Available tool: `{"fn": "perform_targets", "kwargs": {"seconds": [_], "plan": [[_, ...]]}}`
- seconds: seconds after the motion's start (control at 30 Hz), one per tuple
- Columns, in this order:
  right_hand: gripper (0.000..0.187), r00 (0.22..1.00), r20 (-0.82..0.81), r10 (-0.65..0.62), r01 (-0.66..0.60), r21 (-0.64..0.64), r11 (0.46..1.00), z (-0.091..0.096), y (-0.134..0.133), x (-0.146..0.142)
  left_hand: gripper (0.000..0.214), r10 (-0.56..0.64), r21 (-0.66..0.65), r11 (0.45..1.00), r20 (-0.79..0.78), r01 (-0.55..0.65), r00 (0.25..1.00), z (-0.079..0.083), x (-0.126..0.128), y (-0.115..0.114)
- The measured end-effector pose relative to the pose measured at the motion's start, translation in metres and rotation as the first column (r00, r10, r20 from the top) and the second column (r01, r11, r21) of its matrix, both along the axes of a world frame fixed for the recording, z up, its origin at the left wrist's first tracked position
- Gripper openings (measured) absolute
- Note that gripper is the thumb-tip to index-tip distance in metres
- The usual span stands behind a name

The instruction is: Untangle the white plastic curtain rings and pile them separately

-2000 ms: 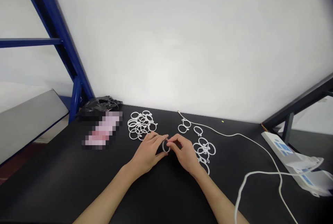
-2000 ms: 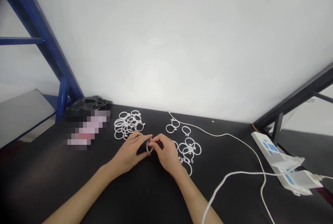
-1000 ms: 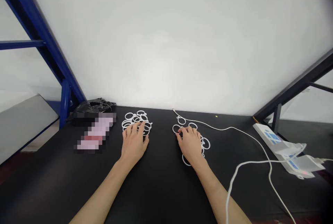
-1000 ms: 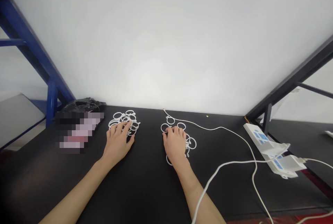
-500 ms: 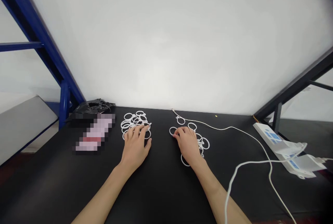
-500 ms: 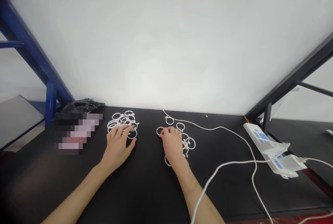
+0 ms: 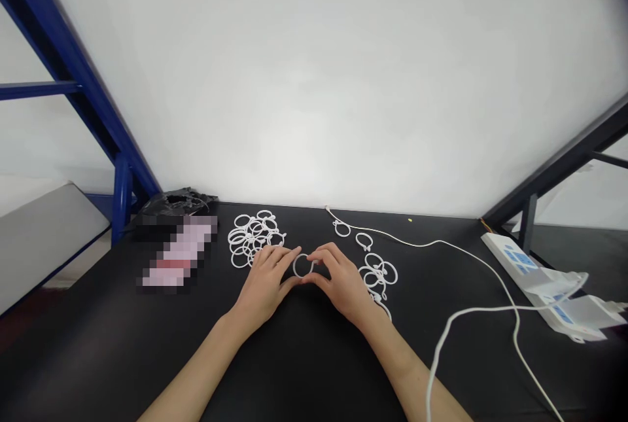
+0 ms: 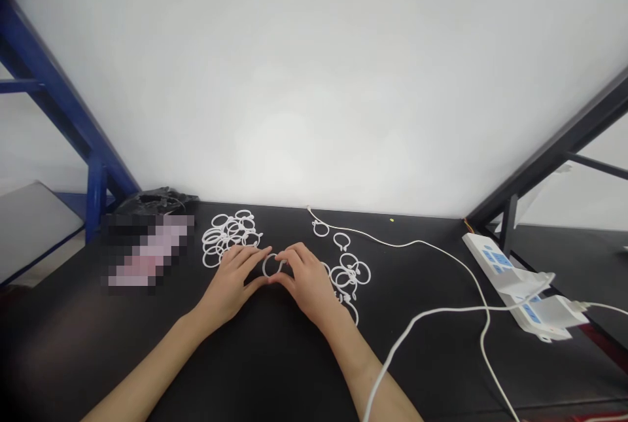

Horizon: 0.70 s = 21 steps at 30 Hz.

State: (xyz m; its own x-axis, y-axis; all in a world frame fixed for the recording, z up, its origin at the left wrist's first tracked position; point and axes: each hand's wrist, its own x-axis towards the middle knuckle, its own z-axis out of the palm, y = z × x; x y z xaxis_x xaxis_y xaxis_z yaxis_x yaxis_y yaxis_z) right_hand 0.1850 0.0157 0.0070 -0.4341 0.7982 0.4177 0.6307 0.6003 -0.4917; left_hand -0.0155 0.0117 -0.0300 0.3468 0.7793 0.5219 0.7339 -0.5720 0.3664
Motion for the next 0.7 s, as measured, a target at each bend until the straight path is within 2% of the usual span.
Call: {"fn": "perform_targets", "kwargs": {"seconds": [0.17, 0.3, 0.5, 0.7], "plan": [[0.020, 0.976, -0.212, 0.044, -0.067, -0.103, 0.992, -0.0057, -0.0021, -0.0073, 0.041, -0.090, -0.060, 0.994, 0.020, 0.091, 0.996, 0.0040, 0.0016, -0.0034], [0.021, 0.947, -0.318, 0.044, -0.092, -0.137, 0.986, -0.0066, -0.0014, -0.0107, 0.034, -0.066, -0.066, 0.995, 0.060, 0.070, 0.996, 0.0066, 0.0022, -0.0038], [0.005, 0.947, -0.321, 0.010, -0.062, -0.152, 0.986, -0.0021, -0.0005, -0.0093, 0.041, -0.066, -0.115, 0.991, 0.066, 0.073, 0.996, 0.0090, 0.0030, -0.0040], [0.014, 0.942, -0.333, 0.029, -0.092, -0.174, 0.980, 0.0012, -0.0002, -0.0066, 0.039, -0.106, -0.068, 0.992, 0.051, 0.110, 0.993, 0.0100, 0.0033, -0.0059]]}}
